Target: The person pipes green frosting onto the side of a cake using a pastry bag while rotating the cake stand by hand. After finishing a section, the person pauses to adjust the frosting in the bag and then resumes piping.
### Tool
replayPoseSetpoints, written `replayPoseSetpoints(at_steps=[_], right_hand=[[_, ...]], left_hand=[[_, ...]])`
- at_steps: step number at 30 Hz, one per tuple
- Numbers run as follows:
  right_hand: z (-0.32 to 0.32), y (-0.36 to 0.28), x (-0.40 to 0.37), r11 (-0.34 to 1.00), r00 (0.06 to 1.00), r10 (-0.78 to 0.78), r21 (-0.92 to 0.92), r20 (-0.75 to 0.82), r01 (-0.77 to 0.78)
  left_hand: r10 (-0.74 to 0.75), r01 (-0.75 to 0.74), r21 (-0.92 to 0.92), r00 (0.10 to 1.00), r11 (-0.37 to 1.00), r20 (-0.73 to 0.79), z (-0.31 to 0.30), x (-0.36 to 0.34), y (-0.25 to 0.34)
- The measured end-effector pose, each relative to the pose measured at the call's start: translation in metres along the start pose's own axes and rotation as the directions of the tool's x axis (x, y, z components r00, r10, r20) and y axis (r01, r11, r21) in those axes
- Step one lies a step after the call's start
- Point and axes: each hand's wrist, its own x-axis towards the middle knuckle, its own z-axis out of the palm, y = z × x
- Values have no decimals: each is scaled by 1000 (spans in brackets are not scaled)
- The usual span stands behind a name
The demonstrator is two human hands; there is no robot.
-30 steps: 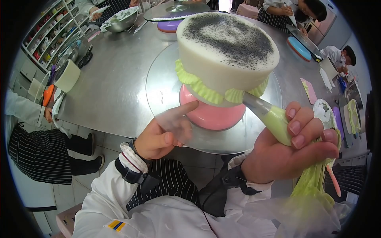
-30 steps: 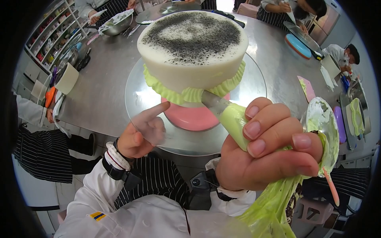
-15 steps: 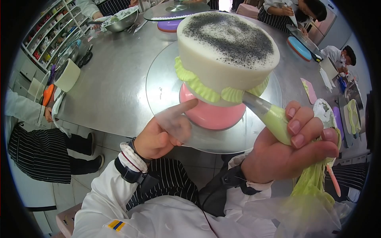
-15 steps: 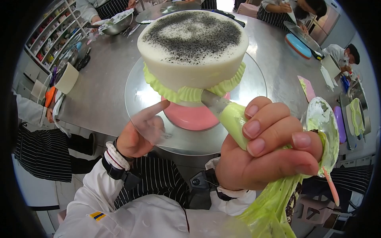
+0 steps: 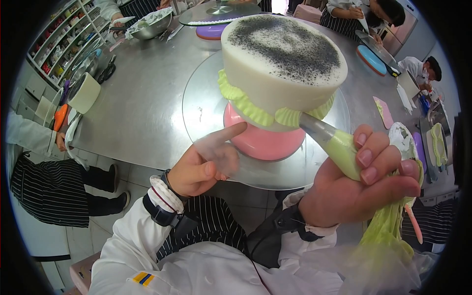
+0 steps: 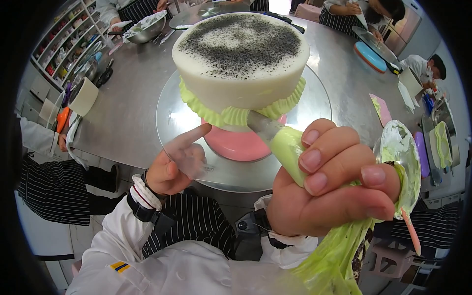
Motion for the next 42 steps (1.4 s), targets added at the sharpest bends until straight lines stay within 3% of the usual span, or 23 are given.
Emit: replayPoseSetpoints(at_steps=[42], right_hand=[[-1, 1, -2, 999, 999, -31, -17, 19, 31]], left_hand=[[20, -20, -119, 1000, 993, 1, -2, -2, 0]])
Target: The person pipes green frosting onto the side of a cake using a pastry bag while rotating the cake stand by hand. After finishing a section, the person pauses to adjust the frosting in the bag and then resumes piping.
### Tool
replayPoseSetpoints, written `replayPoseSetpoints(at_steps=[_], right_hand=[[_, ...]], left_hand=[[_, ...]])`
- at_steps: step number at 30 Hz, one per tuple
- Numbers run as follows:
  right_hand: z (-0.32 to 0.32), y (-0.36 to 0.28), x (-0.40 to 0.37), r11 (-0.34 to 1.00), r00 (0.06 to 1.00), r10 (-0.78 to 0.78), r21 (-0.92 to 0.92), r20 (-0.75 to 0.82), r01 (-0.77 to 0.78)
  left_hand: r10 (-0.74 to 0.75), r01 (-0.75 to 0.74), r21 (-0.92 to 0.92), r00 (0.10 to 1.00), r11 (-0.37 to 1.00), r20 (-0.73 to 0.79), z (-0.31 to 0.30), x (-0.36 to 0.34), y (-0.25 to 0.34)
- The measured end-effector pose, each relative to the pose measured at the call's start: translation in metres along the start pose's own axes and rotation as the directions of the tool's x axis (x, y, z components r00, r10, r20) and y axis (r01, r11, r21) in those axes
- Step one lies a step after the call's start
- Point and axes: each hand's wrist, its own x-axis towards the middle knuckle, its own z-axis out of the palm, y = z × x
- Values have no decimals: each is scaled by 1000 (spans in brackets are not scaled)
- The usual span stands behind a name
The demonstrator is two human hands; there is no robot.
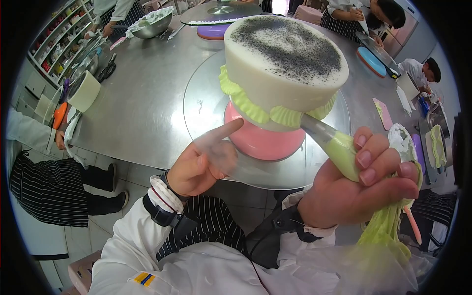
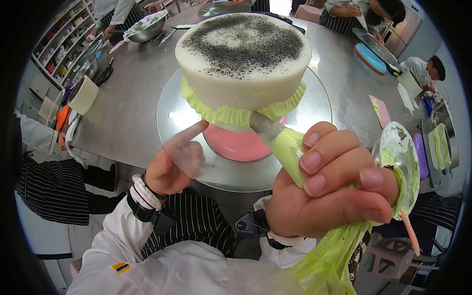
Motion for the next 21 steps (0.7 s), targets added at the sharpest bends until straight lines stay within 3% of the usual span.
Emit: replayPoseSetpoints(at_steps=[2, 5, 21], right_hand=[[0, -1, 0, 1000, 1000, -2, -3, 2, 2], [1, -1, 0, 1000, 1000, 4, 4, -1, -4], [2, 0, -1, 999, 999, 22, 36, 49, -23]], left_hand=[[15, -17, 89, 999, 996, 29, -5, 1, -3], [-9, 13, 82, 999, 997, -48, 2, 0, -1], [4, -3, 64, 1000, 998, -21, -1, 1, -2]])
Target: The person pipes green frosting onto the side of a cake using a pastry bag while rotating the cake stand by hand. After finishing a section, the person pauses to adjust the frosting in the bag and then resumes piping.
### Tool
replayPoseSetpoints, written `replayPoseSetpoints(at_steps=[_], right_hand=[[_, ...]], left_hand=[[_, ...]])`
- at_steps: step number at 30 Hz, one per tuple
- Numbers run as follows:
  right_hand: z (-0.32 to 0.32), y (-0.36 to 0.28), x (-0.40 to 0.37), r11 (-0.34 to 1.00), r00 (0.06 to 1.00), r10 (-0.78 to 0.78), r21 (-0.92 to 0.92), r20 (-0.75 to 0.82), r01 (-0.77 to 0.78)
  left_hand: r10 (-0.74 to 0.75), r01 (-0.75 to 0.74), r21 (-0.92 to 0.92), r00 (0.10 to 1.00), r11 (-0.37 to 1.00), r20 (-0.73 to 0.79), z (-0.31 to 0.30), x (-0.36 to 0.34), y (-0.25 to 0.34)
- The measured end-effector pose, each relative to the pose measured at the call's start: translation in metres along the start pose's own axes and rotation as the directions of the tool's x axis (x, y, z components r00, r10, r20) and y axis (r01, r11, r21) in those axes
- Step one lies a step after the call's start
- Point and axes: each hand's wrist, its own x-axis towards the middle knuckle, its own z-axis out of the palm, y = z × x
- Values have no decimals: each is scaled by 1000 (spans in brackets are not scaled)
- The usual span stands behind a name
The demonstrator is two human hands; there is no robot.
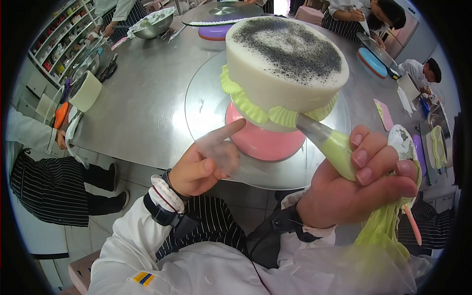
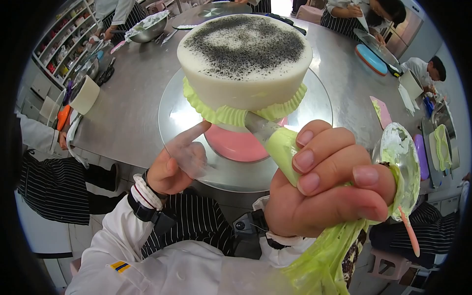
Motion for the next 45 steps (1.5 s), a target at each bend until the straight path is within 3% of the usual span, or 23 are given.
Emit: replayPoseSetpoints(at_steps=[24, 26, 29, 45], right_hand=[[0, 1, 1, 998, 999, -23, -59, -32, 21], [0, 1, 1, 998, 999, -22, -54, -32, 21], [-1, 0, 2, 998, 1000, -20, -61, -24, 19], [2, 1, 1, 1000, 1000, -24, -21, -14, 23]], left_hand=[[-12, 13, -66, 1000, 998, 5, 2, 0, 3], [-13, 9, 86, 999, 996, 53, 2, 1, 4], [-48, 53, 87, 997, 995, -60, 9, 1, 5], [-13, 12, 38, 1000, 999, 15, 2, 0, 2]])
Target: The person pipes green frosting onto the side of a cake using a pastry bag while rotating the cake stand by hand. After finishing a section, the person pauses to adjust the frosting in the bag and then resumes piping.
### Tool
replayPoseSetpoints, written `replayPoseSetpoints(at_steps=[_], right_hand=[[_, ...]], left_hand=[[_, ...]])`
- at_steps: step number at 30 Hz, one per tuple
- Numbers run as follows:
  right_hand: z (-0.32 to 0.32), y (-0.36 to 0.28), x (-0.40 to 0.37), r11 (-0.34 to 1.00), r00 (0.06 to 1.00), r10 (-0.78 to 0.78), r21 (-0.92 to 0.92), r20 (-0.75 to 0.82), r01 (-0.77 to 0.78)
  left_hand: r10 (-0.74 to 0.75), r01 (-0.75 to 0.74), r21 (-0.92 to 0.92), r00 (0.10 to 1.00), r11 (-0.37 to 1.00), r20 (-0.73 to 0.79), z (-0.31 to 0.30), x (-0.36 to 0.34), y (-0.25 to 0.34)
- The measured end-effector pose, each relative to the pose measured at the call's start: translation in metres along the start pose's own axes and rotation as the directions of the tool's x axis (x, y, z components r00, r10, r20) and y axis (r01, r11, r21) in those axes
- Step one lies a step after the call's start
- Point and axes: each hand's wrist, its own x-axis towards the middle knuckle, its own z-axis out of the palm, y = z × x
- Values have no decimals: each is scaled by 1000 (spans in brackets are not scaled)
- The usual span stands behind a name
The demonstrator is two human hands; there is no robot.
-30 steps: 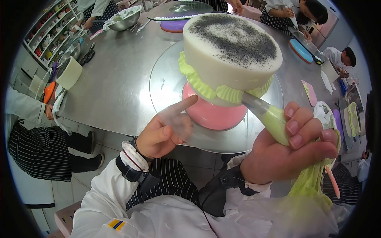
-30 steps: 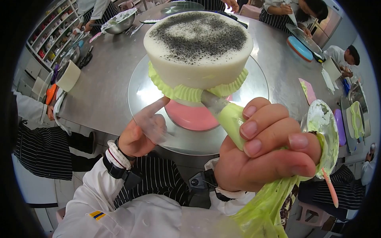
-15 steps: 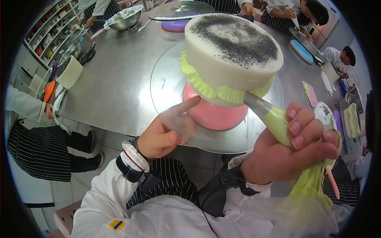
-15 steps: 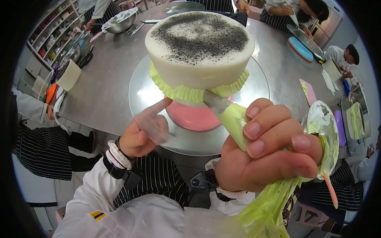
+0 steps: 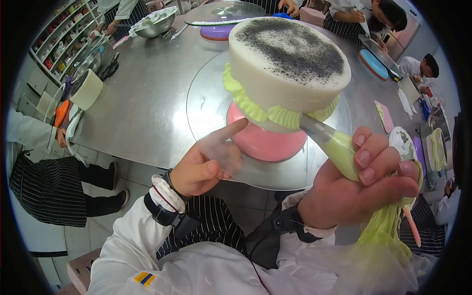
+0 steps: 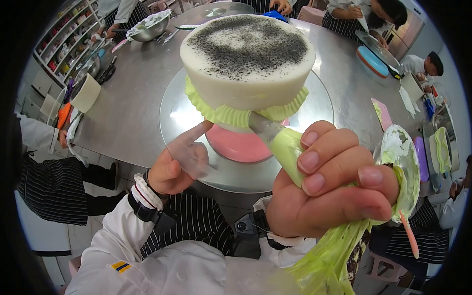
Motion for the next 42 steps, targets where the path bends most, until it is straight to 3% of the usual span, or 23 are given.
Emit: replayPoseSetpoints(at_steps=[18, 29, 32, 42], right_hand=[[-1, 1, 1, 1000, 1000, -1, -21, -7, 0], [-1, 0, 2, 999, 1000, 0, -35, -23, -1], [-1, 0, 2, 999, 1000, -5, -34, -14, 5], [0, -1, 1, 999, 1000, 12, -29, -18, -12]], left_hand=[[44, -43, -32, 999, 999, 18, 0, 2, -2], [-4, 1, -81, 1000, 997, -27, 2, 0, 2], [42, -43, 23, 999, 999, 32, -1, 1, -1], [19, -19, -24, 1000, 1000, -2, 1, 1, -1]])
